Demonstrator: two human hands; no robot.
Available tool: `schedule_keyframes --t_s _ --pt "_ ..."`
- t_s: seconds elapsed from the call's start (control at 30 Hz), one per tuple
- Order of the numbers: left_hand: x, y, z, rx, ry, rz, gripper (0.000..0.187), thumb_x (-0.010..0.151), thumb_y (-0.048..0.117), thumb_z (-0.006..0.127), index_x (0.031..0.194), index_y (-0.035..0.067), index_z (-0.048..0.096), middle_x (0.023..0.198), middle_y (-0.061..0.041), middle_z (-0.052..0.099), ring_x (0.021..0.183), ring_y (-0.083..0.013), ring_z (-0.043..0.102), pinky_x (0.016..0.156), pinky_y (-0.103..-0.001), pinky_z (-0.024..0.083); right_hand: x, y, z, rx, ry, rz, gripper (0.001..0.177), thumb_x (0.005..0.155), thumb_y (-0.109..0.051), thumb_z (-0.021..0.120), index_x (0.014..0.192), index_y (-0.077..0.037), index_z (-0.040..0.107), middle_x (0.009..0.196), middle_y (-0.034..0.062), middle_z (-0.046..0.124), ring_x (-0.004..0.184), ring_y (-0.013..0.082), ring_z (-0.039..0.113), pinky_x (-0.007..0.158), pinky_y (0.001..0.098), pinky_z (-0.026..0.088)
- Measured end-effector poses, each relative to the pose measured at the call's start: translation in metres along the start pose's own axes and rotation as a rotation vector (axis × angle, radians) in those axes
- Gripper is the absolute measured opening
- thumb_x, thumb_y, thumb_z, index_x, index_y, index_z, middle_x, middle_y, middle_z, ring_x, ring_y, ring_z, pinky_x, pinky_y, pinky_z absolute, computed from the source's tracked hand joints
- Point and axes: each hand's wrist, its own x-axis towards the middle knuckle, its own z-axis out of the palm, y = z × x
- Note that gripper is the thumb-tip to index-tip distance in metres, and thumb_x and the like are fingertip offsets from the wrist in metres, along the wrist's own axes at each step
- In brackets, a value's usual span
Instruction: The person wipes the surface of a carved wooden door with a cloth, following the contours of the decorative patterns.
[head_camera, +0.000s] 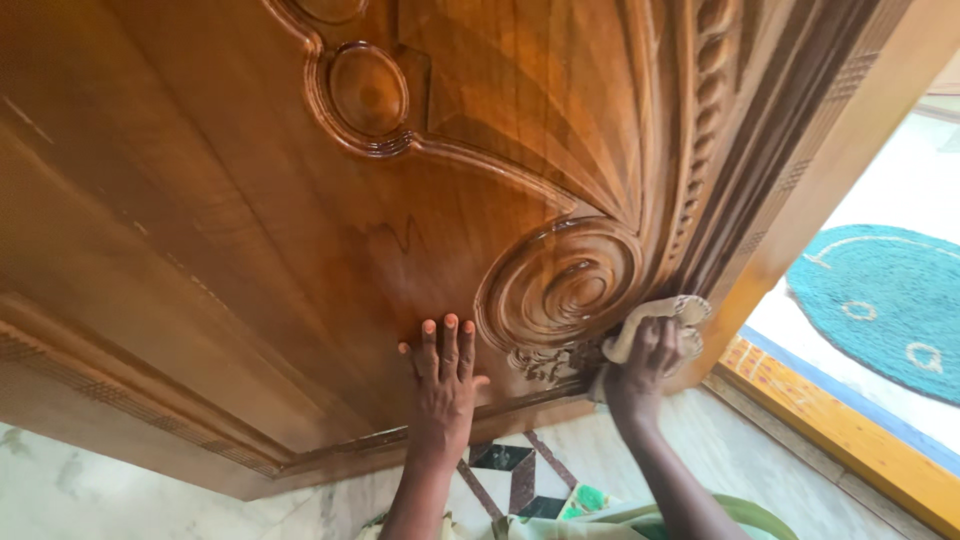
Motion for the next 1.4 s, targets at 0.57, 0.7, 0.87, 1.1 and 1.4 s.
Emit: schedule_keyframes --t_s 0.57,0.7,0.87,1.1,1.4 --pt "-0.055 0.019 0.040 0.175 -0.403 0.043 0.093 0.090 0.014 0.060 0.161 0.012 0.000 0.167 -0.019 -0.007 0.152 -0.0450 0.003 0.114 -0.076 0.022 -0.064 -0.082 0.021 0.336 -0.062 0.241 0.095 0.065 0.017 0.064 0.150 -0.005 0.027 0.150 0.0312 0.020 0.145 0.0519 0.018 0.118 0.0586 0.029" --pt "-0.064 0.015 0.065 0.207 -0.323 0.080 0.091 0.090 0.009 0.057 0.161 0.009 0.000 0.166 -0.023 -0.009 0.152 -0.0479 0.002 0.111 -0.079 0.024 -0.022 -0.059 0.011 0.270 0.123 0.174 0.085 0.065 0.018 0.064 0.142 -0.005 0.036 0.143 0.0241 0.035 0.143 0.0456 0.031 0.118 0.0551 0.034" --pt "-0.070 0.013 0.076 0.177 -0.239 0.085 0.090 0.091 0.008 0.056 0.162 0.009 0.001 0.167 -0.023 -0.009 0.153 -0.0482 0.001 0.110 -0.080 0.026 0.024 -0.038 -0.015 0.208 0.196 0.106 0.083 0.071 0.017 0.067 0.146 -0.006 0.040 0.149 0.0232 0.035 0.143 0.0441 0.034 0.119 0.0535 0.034" --pt "-0.073 0.013 0.083 0.168 -0.201 0.070 0.092 0.091 0.007 0.056 0.164 0.013 0.000 0.169 -0.018 -0.009 0.154 -0.0454 0.002 0.111 -0.079 0.026 0.005 -0.039 -0.004 0.136 0.149 0.156 0.092 0.080 0.014 0.070 0.160 -0.008 0.030 0.161 0.0213 0.028 0.146 0.0453 0.030 0.123 0.0569 0.030" --pt "-0.073 0.013 0.082 0.148 -0.252 0.076 0.094 0.090 0.007 0.057 0.164 0.013 -0.002 0.169 -0.016 -0.010 0.154 -0.0441 0.001 0.112 -0.079 0.024 -0.054 -0.082 0.025 0.266 -0.134 0.341 0.111 0.067 0.018 0.060 0.163 -0.012 0.013 0.161 0.0301 0.008 0.148 0.0517 0.015 0.121 0.0541 0.031"
